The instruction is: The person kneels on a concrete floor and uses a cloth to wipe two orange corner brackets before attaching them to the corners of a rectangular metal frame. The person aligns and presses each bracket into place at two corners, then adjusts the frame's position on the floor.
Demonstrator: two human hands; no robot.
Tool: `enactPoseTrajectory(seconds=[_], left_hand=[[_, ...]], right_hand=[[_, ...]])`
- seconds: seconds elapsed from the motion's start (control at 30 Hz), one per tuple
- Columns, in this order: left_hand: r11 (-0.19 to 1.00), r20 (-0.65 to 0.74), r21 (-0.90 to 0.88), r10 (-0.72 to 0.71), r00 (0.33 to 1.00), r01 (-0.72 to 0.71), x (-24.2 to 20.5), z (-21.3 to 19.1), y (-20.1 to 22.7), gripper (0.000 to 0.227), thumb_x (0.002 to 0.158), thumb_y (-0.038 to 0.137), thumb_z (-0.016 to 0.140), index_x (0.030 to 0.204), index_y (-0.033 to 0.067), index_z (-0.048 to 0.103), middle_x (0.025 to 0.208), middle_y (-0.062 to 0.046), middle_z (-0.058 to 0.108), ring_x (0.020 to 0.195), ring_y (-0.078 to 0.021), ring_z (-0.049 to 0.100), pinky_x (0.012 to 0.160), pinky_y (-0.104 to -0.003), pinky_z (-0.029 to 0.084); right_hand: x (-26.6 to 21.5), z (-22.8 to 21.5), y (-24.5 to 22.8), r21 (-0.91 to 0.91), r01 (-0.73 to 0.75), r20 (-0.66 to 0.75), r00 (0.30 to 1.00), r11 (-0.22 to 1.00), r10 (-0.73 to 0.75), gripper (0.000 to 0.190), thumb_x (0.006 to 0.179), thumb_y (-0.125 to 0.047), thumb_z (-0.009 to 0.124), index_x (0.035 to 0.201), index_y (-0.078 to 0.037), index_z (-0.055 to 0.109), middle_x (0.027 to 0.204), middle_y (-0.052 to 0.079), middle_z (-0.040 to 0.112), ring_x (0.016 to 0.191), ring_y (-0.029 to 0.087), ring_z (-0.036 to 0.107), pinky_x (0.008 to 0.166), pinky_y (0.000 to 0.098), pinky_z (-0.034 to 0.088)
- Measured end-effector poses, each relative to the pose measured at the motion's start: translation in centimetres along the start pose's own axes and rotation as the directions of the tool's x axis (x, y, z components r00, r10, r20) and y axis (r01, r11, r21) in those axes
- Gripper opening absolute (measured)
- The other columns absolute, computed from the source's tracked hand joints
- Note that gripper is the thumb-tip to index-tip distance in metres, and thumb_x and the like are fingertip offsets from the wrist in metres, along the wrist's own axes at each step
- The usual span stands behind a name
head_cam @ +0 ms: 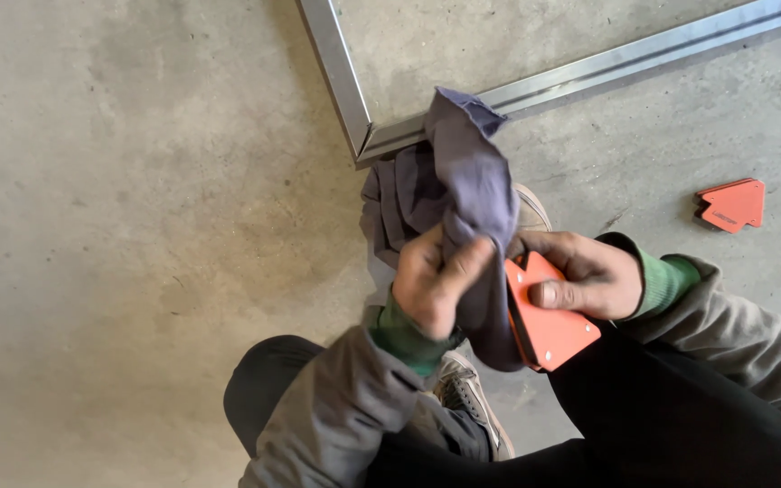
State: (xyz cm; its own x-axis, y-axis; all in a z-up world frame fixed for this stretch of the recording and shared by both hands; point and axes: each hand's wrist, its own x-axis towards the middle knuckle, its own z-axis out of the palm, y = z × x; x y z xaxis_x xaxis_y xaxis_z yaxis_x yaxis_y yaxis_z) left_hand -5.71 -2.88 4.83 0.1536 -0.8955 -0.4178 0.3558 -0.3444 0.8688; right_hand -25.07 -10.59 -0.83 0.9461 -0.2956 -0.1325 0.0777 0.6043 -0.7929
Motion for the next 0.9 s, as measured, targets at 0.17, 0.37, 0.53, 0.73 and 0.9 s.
enactPoseTrajectory(seconds=[0.17, 0.37, 0.53, 0.73, 0.9], left_hand=[[0.878, -0.316, 0.164, -0.386, 0.867, 0.45, 0.2, -2.6, -3.0, 0.055, 0.085, 0.054, 0.072, 0.094, -0.0002, 0.077, 0.081, -0.021, 0.075, 0.082, -0.0327, 0.072, 0.08, -0.037, 0.053], [0.772, 0.436, -0.616, 0.172, 0.883, 0.154, 0.2, -3.1, -0.5, 0.035, 0.1, -0.004, 0.062, 0.132, 0.0037, 0.051, 0.092, -0.001, 0.05, 0.073, -0.0092, 0.04, 0.065, -0.022, 0.035], [0.995, -0.195, 0.087, -0.025, 0.98, 0.043, -0.7, -0.6, -1.4, 0.027, 0.088, 0.023, 0.077, 0.104, 0.0026, 0.072, 0.094, -0.013, 0.071, 0.091, -0.017, 0.063, 0.082, -0.039, 0.056], [0.99, 0.263, -0.068, 0.134, 0.955, -0.12, 0.1, -4.4, 0.6, 0.035, 0.096, 0.011, 0.062, 0.13, 0.0069, 0.054, 0.093, 0.0, 0.064, 0.072, -0.0128, 0.057, 0.069, -0.026, 0.05], [0.955, 0.092, 0.206, 0.198, 0.976, -0.213, 0.1, -1.2, 0.7, 0.022, 0.089, 0.021, 0.074, 0.099, 0.0015, 0.071, 0.09, -0.016, 0.069, 0.087, -0.0301, 0.071, 0.077, -0.043, 0.058]], right_hand=[[0.3, -0.3, 0.0, 0.02, 0.037, 0.017, 0.999, 0.999, -0.037, 0.046, 0.095, -0.04, 0.071, 0.106, 0.005, 0.067, 0.072, 0.001, 0.07, 0.058, 0.005, 0.066, 0.044, 0.0195, 0.054], [0.5, 0.0, -0.2, 0.084, -0.007, -0.003, 1.0, 0.996, 0.008, 0.045, 0.095, -0.037, 0.071, 0.105, 0.006, 0.066, 0.068, 0.0, 0.07, 0.054, 0.003, 0.066, 0.043, 0.0195, 0.055], [1.4, -0.2, 0.7, 0.017, 0.009, 0.061, 0.998, 1.0, -0.01, 0.041, 0.095, -0.036, 0.07, 0.104, 0.004, 0.068, 0.066, 0.0, 0.068, 0.054, 0.006, 0.068, 0.041, 0.0197, 0.053], [0.0, -0.2, 1.0, 0.082, -0.033, 0.05, 0.998, 0.996, 0.029, 0.047, 0.097, -0.038, 0.068, 0.104, 0.008, 0.067, 0.064, 0.002, 0.07, 0.052, 0.005, 0.065, 0.042, 0.0199, 0.053], [0.7, 0.7, -0.6, 0.062, -0.068, 0.009, 0.998, 0.996, 0.067, 0.041, 0.094, -0.034, 0.07, 0.1, 0.007, 0.069, 0.061, 0.001, 0.068, 0.048, 0.005, 0.062, 0.039, 0.0207, 0.053]])
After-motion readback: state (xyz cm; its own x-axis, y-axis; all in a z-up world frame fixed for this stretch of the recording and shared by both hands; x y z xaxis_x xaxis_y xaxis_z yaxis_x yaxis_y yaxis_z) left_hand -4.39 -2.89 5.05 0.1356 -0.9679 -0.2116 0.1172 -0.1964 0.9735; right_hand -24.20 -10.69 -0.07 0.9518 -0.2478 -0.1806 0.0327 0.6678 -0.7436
